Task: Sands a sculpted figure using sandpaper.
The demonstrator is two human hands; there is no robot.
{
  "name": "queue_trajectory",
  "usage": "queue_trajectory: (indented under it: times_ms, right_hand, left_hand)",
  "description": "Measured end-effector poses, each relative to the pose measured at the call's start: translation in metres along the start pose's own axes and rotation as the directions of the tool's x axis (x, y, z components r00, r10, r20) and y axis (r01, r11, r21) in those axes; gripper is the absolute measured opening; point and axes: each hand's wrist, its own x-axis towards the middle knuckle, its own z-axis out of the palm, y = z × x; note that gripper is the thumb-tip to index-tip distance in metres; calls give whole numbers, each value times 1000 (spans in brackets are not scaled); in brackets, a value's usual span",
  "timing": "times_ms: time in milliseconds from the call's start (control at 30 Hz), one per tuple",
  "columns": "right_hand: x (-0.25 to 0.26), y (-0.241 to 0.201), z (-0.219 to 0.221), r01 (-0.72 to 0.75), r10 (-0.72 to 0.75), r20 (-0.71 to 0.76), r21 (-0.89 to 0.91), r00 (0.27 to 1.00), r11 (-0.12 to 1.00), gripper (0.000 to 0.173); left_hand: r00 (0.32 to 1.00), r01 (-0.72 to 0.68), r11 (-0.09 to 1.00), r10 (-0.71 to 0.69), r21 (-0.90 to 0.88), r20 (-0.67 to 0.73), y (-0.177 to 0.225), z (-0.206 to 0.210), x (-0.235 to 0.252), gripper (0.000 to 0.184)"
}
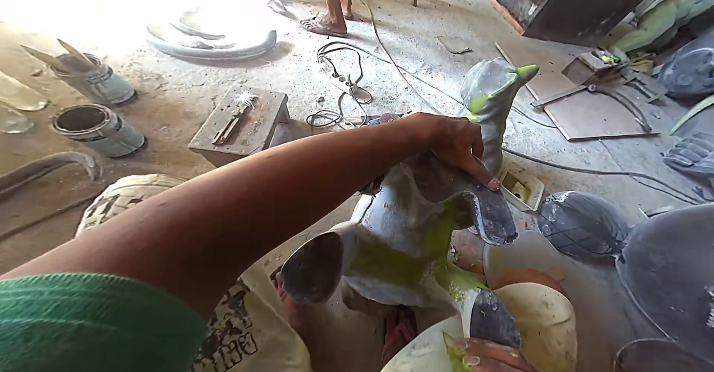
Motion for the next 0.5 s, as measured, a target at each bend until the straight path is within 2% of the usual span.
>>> queue_trajectory:
  times_ms: [67,133,233,300,400,500]
  right_hand:
    - [1,2,0,-7,7,-22,19,1000,1000,26]
    - [4,4,-1,-7,7,-25,27,1000,1000,27]
    - [8,6,-3,-16,18,-27,41,999,999,27]
    - [11,7,-5,-19,20,-19,40,1000,999,28]
    - [17,7,-9,-34,34,-15,28,999,999,28]
    - [20,5,-12,-60,60,1,28,998,998,28]
  left_hand:
    - [995,3,1000,-1,23,-102,0,2,-5,69]
    - [964,58,996,-39,66,-262,1,4,-21,71]
    - [822,120,992,-84,27,-563,14,9,-77,60]
    - [702,175,979,-196,-101,-685,36,15,-133,48]
    - [538,352,886,-455,-301,-709,80,47,-209,50]
    - [466,480,775,-622,-410,-630,108,101,-240,64]
